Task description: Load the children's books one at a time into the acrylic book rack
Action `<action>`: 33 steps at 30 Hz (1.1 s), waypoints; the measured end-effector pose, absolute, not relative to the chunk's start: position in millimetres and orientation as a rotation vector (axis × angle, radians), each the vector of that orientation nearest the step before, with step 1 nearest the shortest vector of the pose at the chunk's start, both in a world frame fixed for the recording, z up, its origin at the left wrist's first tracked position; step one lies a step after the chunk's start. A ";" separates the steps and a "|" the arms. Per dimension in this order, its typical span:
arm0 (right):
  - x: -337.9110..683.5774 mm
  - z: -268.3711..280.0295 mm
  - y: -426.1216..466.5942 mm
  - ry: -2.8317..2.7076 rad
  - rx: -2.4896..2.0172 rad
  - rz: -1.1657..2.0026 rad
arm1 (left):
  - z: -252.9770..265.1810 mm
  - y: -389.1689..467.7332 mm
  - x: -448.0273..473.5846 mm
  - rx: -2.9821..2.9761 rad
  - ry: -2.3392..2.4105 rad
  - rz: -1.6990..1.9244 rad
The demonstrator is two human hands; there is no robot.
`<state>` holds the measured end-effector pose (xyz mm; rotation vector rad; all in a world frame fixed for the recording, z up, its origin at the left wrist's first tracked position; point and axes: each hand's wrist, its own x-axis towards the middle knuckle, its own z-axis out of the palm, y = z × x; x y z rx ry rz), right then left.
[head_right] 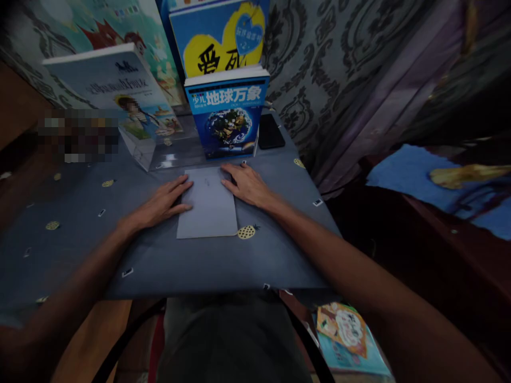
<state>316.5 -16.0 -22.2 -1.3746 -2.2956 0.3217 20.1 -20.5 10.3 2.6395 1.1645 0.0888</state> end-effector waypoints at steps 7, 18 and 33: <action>317.6 -24.2 -14.5 -2.316 -1.366 0.300 | 20.9 -19.5 1.5 2.512 0.974 -0.139; 314.0 -23.4 -18.9 -2.342 -1.355 0.282 | 13.3 -16.1 0.5 2.526 0.982 -0.115; 331.0 -11.8 -90.3 -2.254 -1.258 0.376 | 12.0 -13.9 -1.0 2.536 0.975 -0.154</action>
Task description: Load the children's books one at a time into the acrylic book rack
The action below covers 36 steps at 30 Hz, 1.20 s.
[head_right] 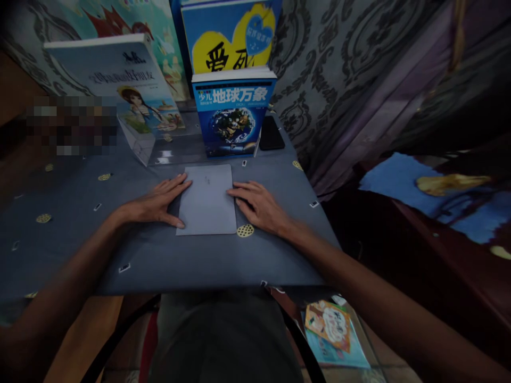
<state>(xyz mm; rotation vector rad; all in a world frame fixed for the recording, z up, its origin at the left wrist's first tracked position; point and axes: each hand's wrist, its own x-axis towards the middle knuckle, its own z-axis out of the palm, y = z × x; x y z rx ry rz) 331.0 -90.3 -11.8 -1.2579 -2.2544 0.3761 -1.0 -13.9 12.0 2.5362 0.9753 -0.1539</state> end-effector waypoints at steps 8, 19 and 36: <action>336.5 -8.5 -143.7 -2.286 -1.089 0.485 | 12.2 -14.6 -0.6 2.552 0.979 -0.160; 321.6 8.3 -143.0 -2.331 -0.856 0.436 | 12.3 -15.7 1.3 2.515 0.988 -0.078; 231.0 -17.3 -3.4 -2.434 -1.040 0.379 | 10.0 6.1 -3.7 2.444 1.097 0.181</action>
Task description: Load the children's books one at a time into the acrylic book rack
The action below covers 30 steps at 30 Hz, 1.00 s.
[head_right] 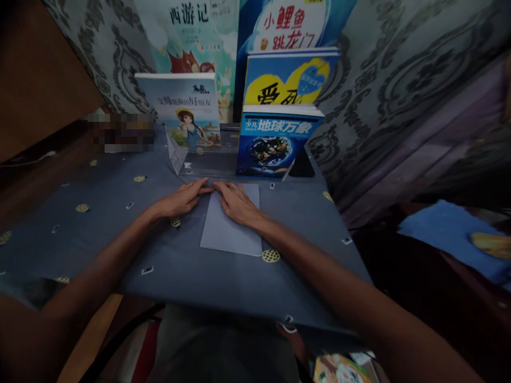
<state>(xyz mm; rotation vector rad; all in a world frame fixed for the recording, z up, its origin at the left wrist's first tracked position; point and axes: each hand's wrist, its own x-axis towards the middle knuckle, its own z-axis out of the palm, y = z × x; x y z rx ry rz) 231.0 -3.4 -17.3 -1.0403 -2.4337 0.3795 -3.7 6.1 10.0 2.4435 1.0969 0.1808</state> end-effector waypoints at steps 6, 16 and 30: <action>228.6 -13.2 -56.6 -2.459 -0.959 0.345 | 7.5 4.6 -3.0 2.463 1.120 0.141; 237.8 -6.2 -120.9 -2.488 -0.764 0.618 | 21.9 -14.0 6.1 2.439 1.187 0.071; 298.0 -23.7 -25.4 -2.269 -1.158 0.418 | 16.6 -17.8 9.1 2.478 1.242 0.082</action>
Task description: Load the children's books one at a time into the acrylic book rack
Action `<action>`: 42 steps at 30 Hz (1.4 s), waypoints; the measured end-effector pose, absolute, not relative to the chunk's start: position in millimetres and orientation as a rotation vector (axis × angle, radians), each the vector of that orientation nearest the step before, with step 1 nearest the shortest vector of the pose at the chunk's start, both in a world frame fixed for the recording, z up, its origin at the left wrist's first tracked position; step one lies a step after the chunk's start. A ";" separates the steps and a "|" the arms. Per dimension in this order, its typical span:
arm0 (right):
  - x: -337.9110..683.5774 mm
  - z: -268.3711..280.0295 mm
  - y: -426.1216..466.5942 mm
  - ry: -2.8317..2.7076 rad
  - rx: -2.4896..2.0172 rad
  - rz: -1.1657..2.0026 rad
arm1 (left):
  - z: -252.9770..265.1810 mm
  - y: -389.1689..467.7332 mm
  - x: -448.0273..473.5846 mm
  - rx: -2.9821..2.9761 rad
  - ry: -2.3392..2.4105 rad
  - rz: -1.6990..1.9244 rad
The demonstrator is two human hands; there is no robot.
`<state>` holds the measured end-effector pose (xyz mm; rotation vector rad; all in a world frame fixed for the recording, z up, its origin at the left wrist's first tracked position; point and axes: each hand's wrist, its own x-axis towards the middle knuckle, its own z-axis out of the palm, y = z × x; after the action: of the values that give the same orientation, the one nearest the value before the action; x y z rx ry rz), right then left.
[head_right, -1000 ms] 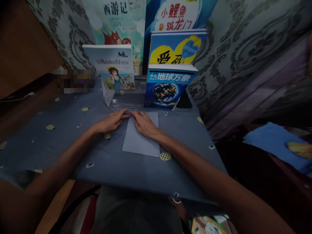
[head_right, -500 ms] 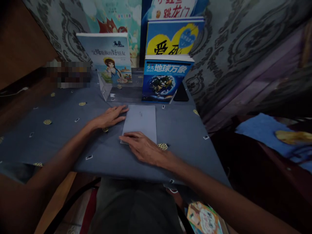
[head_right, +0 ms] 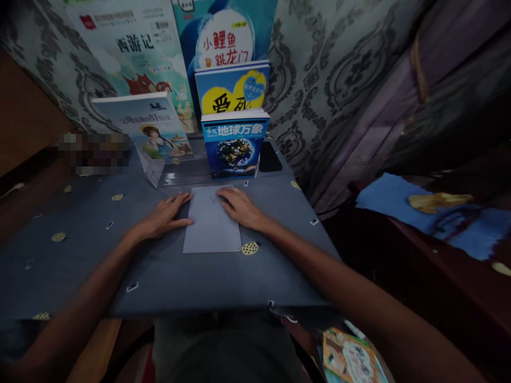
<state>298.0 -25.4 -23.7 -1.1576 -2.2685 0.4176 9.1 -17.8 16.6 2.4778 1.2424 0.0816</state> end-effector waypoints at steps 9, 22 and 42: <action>305.5 -27.4 -9.9 -2.222 -1.310 0.278 | 20.1 -21.2 8.8 2.656 1.177 0.020; 304.5 -20.4 -11.3 -2.189 -1.358 0.327 | 24.2 -98.1 80.1 2.816 0.539 -0.030; 300.4 -3.9 -46.1 -2.304 -1.340 0.058 | 19.9 -95.5 79.8 2.722 0.661 0.188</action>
<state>300.4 -46.1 -3.9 -1.3398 -2.3038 0.0583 79.8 -95.5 19.9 2.7222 0.6607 0.1879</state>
